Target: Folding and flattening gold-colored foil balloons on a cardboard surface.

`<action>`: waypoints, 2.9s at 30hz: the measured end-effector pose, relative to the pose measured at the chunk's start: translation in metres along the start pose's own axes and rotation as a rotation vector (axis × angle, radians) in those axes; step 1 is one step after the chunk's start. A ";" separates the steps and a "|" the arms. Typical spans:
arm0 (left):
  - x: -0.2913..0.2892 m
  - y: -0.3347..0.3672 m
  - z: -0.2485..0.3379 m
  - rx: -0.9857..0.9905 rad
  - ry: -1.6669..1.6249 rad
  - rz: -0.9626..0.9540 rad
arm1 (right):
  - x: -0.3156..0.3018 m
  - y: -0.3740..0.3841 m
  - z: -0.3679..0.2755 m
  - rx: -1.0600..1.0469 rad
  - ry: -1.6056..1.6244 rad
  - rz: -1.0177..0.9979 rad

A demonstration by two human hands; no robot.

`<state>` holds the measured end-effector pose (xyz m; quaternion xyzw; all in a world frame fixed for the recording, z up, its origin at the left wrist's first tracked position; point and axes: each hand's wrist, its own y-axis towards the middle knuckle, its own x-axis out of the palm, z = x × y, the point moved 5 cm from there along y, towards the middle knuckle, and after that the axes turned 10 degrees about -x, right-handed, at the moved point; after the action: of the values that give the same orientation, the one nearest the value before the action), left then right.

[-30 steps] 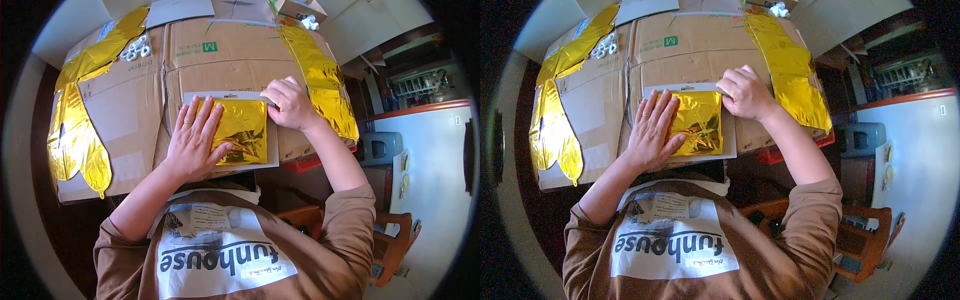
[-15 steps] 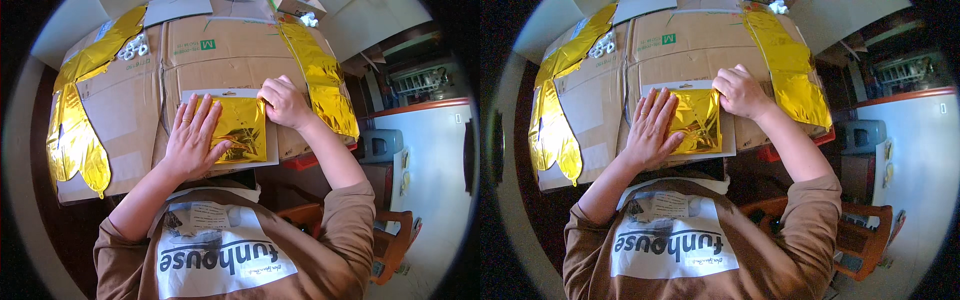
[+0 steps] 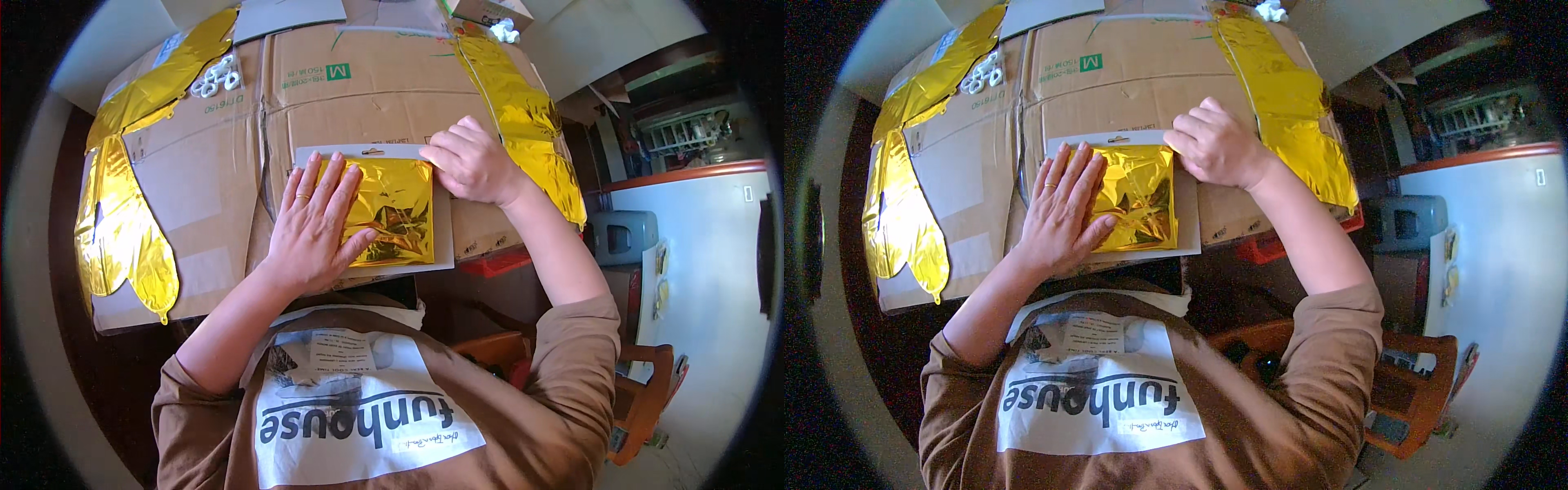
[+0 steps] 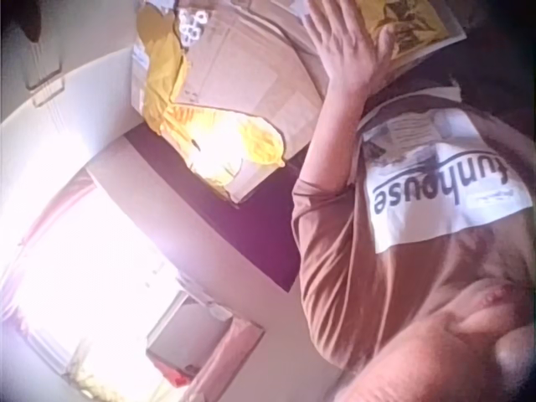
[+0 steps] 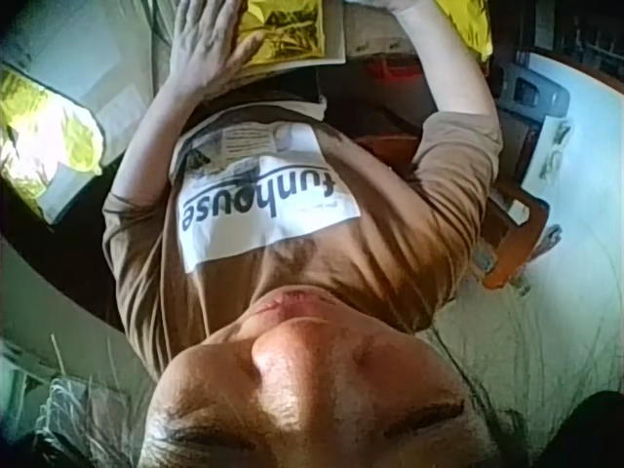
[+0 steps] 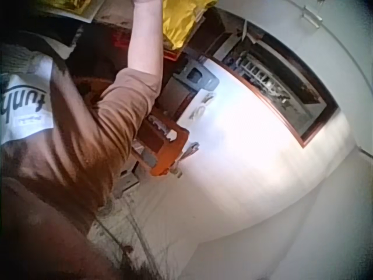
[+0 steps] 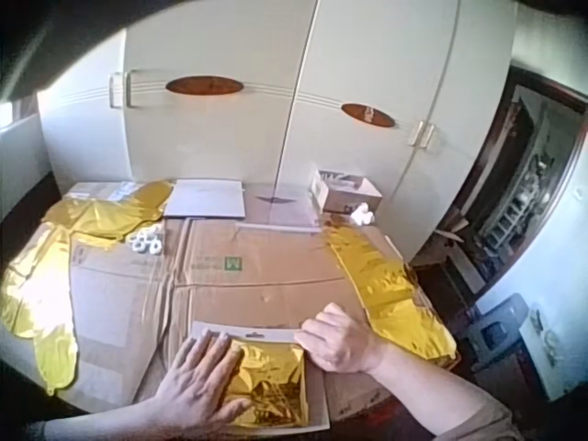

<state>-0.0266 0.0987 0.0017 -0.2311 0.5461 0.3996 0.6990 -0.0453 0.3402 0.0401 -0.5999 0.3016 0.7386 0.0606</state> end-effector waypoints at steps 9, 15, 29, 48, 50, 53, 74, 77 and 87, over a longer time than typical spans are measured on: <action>0.000 0.000 0.001 0.004 0.007 0.001 | 0.013 -0.003 0.001 0.030 0.025 0.016; -0.001 0.000 0.001 -0.001 0.009 0.007 | 0.011 -0.004 -0.001 0.046 -0.015 0.024; 0.001 0.001 0.001 -0.013 0.005 -0.007 | 0.008 -0.004 -0.017 -0.170 -0.333 -0.016; 0.001 0.000 0.000 -0.013 -0.013 -0.002 | -0.016 0.014 -0.032 0.285 -0.132 -0.111; 0.000 0.001 0.001 -0.011 -0.015 -0.008 | -0.017 0.015 -0.042 0.467 0.035 -0.116; 0.000 0.001 0.001 -0.007 -0.014 0.002 | 0.003 0.017 -0.066 0.499 0.039 -0.047; 0.001 -0.001 0.002 0.004 -0.006 0.040 | 0.014 -0.022 -0.064 0.699 0.181 -0.205; 0.001 0.000 0.001 -0.007 0.000 0.020 | -0.011 -0.028 -0.064 0.775 0.261 -0.167; -0.001 0.001 0.002 -0.016 0.022 0.023 | -0.031 -0.032 -0.096 1.090 0.530 0.221</action>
<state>-0.0262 0.1001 0.0029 -0.2348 0.5533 0.4092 0.6866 0.0587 0.3251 0.0470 -0.6109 0.7010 0.3058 0.2047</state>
